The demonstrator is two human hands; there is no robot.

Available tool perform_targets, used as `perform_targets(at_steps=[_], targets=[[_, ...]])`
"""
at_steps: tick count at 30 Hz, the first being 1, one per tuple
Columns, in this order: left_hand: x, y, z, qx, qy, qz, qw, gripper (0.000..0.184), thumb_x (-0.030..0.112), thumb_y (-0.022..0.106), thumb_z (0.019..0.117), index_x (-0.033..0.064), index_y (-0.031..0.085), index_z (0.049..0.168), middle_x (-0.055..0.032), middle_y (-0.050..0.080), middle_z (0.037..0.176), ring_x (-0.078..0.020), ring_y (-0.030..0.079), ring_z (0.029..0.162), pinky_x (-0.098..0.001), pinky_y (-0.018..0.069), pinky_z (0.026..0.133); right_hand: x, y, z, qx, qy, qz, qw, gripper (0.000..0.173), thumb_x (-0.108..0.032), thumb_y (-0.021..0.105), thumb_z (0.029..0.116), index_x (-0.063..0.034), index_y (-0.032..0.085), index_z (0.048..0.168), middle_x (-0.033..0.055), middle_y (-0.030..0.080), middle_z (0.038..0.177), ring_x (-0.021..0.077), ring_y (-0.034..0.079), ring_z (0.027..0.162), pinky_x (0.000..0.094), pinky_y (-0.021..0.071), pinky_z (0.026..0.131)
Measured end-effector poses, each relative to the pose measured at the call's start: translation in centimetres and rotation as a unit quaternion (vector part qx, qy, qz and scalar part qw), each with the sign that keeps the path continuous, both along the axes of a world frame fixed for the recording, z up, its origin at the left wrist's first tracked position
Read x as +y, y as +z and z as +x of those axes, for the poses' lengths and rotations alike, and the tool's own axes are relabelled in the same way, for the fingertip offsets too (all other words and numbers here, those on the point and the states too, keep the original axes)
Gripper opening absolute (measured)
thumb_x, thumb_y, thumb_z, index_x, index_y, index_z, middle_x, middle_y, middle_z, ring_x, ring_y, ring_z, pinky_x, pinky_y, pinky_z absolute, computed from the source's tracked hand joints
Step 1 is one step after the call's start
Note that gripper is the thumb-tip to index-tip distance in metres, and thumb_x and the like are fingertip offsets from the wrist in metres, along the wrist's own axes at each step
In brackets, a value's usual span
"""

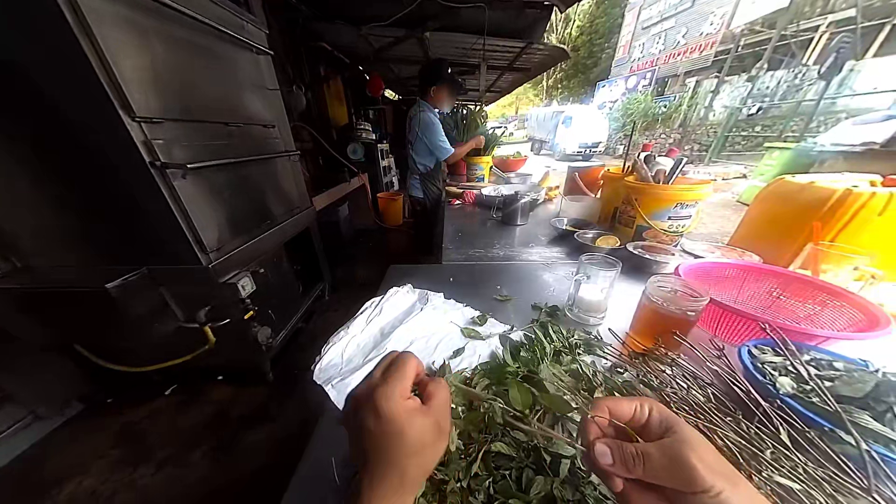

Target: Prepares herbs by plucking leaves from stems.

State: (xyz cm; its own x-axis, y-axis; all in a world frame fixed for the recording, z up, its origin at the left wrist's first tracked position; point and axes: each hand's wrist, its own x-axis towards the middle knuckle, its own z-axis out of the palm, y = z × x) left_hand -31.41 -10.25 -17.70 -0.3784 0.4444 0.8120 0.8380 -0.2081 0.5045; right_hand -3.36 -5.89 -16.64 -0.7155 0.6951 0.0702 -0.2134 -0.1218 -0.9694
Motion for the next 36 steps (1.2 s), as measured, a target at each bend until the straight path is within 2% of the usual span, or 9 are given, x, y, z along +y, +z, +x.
perform_targets(at_steps=[2,6,8,11,14,21,29,32,36], targets=[[-0.2,0.8,-1.5,-0.156,-0.101,0.014,0.982,0.015,0.011,0.058,0.0778,0.0168,0.058,0.064,0.0094,0.049,0.056,-0.0005,0.045,0.048,-0.0194,0.0363,0.044,0.0,0.3,0.2,0.008,-0.016,-0.005,1.000,0.007,-0.010,0.071,0.0919,-0.0144,0.072,0.086,0.0013,0.067,0.070,0.0009,0.050,0.044,0.0170,0.0390,0.038],[-1.1,2.0,-2.2,-0.428,-0.403,0.007,0.809,0.021,0.006,0.042,0.0883,0.0094,0.057,0.074,-0.0105,0.071,0.077,-0.0098,0.061,0.054,-0.0200,0.0450,0.045,0.3,0.2,0.6,0.018,-0.004,-0.016,1.000,0.006,-0.012,0.071,0.0926,-0.0145,0.072,0.087,0.0015,0.066,0.071,0.0003,0.049,0.045,0.0163,0.0382,0.037],[-1.3,2.2,-1.7,-0.463,-0.458,-0.016,0.759,0.014,0.005,0.046,0.0896,0.0089,0.060,0.089,-0.0087,0.065,0.067,-0.0090,0.057,0.048,-0.0196,0.0432,0.042,0.4,0.1,0.5,0.018,0.006,-0.020,1.000,0.006,-0.012,0.071,0.0927,-0.0140,0.072,0.087,0.0016,0.066,0.071,0.0004,0.049,0.045,0.0163,0.0380,0.037],[-1.2,1.9,-1.2,-0.380,-0.492,-0.055,0.781,0.026,0.007,0.054,0.0906,0.0082,0.067,0.113,0.0027,0.049,0.059,-0.0027,0.044,0.048,-0.0182,0.0369,0.045,0.5,0.0,0.6,0.015,0.020,-0.017,1.000,0.006,-0.012,0.070,0.0931,-0.0139,0.072,0.088,0.0012,0.066,0.071,0.0002,0.049,0.045,0.0162,0.0382,0.038],[-1.0,1.3,-1.1,-0.176,-0.494,-0.081,0.848,0.029,0.021,0.067,0.0960,0.0072,0.073,0.121,0.0060,0.055,0.070,-0.0002,0.045,0.058,-0.0169,0.0391,0.053,0.6,-0.1,0.6,0.013,0.038,-0.009,0.999,0.006,-0.012,0.071,0.0927,-0.0156,0.072,0.088,-0.0001,0.066,0.071,-0.0004,0.050,0.045,0.0157,0.0384,0.038],[-0.3,0.4,0.9,-0.213,-0.550,-0.037,0.806,0.020,0.015,0.075,0.0913,0.0023,0.078,0.106,-0.0043,0.075,0.094,-0.0031,0.064,0.076,-0.0196,0.0548,0.069,0.9,-0.5,0.3,0.056,0.087,-0.015,0.994,0.004,-0.013,0.071,0.0946,-0.0150,0.072,0.092,-0.0016,0.067,0.073,-0.0008,0.053,0.048,0.0150,0.0406,0.039],[-1.3,-0.6,5.3,-0.667,-0.508,-0.091,0.537,0.014,0.007,0.054,0.1018,0.0035,0.068,0.100,-0.0014,0.055,0.064,-0.0064,0.049,0.046,-0.0224,0.0461,0.044,-0.2,-0.7,-1.2,0.068,0.024,-0.031,0.997,0.006,-0.012,0.069,0.0945,-0.0139,0.072,0.090,0.0003,0.066,0.072,0.0006,0.050,0.046,0.0169,0.0389,0.038],[-1.6,-0.1,6.3,-0.678,-0.421,-0.109,0.593,0.019,0.008,0.047,0.1068,0.0000,0.063,0.100,-0.0001,0.049,0.058,-0.0060,0.046,0.043,-0.0213,0.0443,0.041,-1.0,-0.7,-2.2,0.054,-0.019,-0.009,0.998,0.009,-0.008,0.067,0.0950,-0.0120,0.071,0.088,0.0018,0.067,0.072,0.0012,0.049,0.045,0.0177,0.0382,0.038],[-1.3,-0.4,6.3,-0.437,-0.290,-0.137,0.840,0.017,0.007,0.058,0.0998,0.0022,0.066,0.085,0.0018,0.049,0.058,-0.0057,0.041,0.045,-0.0224,0.0369,0.044,-2.0,-0.3,-2.8,0.031,-0.079,0.040,0.996,0.013,-0.002,0.066,0.0934,-0.0109,0.071,0.085,0.0020,0.066,0.070,0.0027,0.050,0.046,0.0192,0.0394,0.039]])
